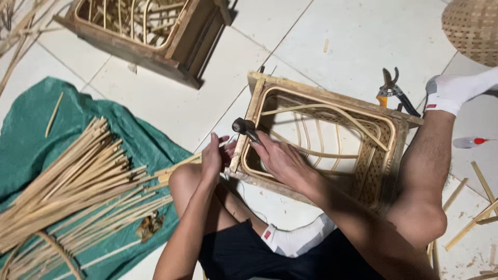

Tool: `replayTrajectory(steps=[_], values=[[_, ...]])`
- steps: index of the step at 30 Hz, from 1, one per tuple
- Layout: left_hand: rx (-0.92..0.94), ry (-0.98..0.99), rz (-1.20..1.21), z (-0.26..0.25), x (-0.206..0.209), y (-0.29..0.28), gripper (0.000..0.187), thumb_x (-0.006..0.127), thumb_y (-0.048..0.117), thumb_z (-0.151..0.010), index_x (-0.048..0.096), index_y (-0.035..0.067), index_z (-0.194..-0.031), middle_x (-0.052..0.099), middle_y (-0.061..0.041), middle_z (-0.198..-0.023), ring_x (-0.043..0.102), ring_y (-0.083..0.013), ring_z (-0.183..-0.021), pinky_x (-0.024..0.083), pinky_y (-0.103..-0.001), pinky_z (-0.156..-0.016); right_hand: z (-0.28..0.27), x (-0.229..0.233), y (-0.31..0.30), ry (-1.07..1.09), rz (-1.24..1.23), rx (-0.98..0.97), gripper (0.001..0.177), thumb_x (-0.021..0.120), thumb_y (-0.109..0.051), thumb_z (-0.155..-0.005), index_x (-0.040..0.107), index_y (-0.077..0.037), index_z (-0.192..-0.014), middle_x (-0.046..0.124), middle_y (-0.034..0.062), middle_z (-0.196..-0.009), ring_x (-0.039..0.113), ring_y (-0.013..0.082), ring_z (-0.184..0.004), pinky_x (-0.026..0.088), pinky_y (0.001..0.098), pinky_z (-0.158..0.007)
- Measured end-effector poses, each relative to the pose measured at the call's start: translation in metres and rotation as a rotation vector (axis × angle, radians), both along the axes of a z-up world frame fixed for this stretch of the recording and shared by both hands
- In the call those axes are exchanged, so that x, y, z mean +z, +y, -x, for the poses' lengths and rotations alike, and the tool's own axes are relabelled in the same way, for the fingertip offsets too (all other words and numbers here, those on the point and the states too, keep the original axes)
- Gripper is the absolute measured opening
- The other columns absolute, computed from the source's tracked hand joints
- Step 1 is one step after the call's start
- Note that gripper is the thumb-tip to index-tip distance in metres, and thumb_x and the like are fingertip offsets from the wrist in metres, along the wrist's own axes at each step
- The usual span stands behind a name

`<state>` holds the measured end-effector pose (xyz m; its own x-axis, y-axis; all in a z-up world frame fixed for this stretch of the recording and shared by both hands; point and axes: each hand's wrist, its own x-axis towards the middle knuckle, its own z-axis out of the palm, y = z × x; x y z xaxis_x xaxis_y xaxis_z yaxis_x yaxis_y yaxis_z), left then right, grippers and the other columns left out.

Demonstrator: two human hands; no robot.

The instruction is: The person sits on the floor and weaves thin bamboo strips into a rectangular basket frame. They use a hammer to tap the strips into place and a utility knife to trim excess material, gradually building up the basket's structure.

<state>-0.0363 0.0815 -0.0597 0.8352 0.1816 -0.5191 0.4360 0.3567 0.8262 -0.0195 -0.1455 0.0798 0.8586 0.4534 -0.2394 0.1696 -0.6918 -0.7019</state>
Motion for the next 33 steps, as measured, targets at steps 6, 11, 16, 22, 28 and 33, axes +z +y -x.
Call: replayTrajectory(steps=[6,11,16,22,28,33], values=[[-0.028,0.064,-0.163,-0.005,0.021,-0.005,0.083,0.036,0.064,-0.103,0.066,-0.011,-0.125,0.077,-0.02,-0.104,0.068,-0.019,-0.08,0.055,-0.03,-0.072,0.083,0.017,-0.001,0.363,-0.014,0.122,0.07,0.039,-0.036,-0.104,0.019,-0.02,-0.168,0.061,0.0132,-0.057,0.044,0.0132,-0.032,0.044,0.0258,-0.027],[-0.361,-0.299,-0.912,0.014,0.068,-0.023,0.07,0.055,0.053,-0.102,0.058,-0.009,-0.135,0.066,-0.03,-0.123,0.067,-0.0357,-0.112,0.054,-0.045,-0.089,0.185,-0.018,-0.057,0.033,-0.258,-0.043,0.047,0.061,-0.028,-0.11,0.051,-0.006,-0.151,0.074,0.0192,-0.087,0.073,0.0347,-0.073,0.057,0.0404,-0.063],[-0.998,-1.027,-1.315,0.035,0.095,-0.097,0.078,0.056,0.068,-0.087,0.059,0.006,-0.133,0.067,-0.019,-0.132,0.063,-0.0379,-0.128,0.039,-0.054,-0.114,0.241,-0.042,-0.148,0.267,-0.204,-0.702,0.041,0.064,-0.023,-0.098,0.062,-0.007,-0.136,0.069,0.0106,-0.071,0.067,0.0158,-0.065,0.057,0.0318,-0.06],[-1.749,-0.65,-1.297,0.035,0.075,-0.159,0.092,0.047,0.063,-0.089,0.036,0.006,-0.16,0.055,-0.022,-0.149,0.071,-0.0279,-0.057,0.062,-0.041,-0.052,0.225,-0.055,-0.245,-0.018,-0.545,-1.059,0.036,0.052,-0.016,-0.103,0.063,0.002,-0.133,0.054,-0.0014,-0.069,0.05,0.0071,-0.059,0.043,0.0254,-0.051],[-1.72,-0.712,-1.354,0.035,0.062,-0.154,0.069,0.054,0.065,-0.092,0.064,0.006,-0.127,0.073,-0.021,-0.109,0.065,-0.0223,-0.042,0.056,-0.036,-0.037,0.169,-0.049,-0.276,0.09,-0.369,-0.949,0.034,0.05,-0.023,-0.106,0.061,-0.002,-0.131,0.055,-0.0001,-0.065,0.053,0.0068,-0.056,0.048,0.025,-0.05],[-1.533,-0.862,-1.233,0.049,0.058,-0.145,0.056,0.06,0.058,-0.093,0.069,0.003,-0.101,0.073,-0.016,-0.082,0.064,-0.0234,-0.049,0.057,-0.037,-0.045,0.158,-0.027,-0.283,0.229,-0.251,-0.872,0.038,0.05,-0.028,-0.107,0.059,-0.008,-0.138,0.056,0.0116,-0.065,0.054,0.0154,-0.057,0.049,0.0318,-0.056]])
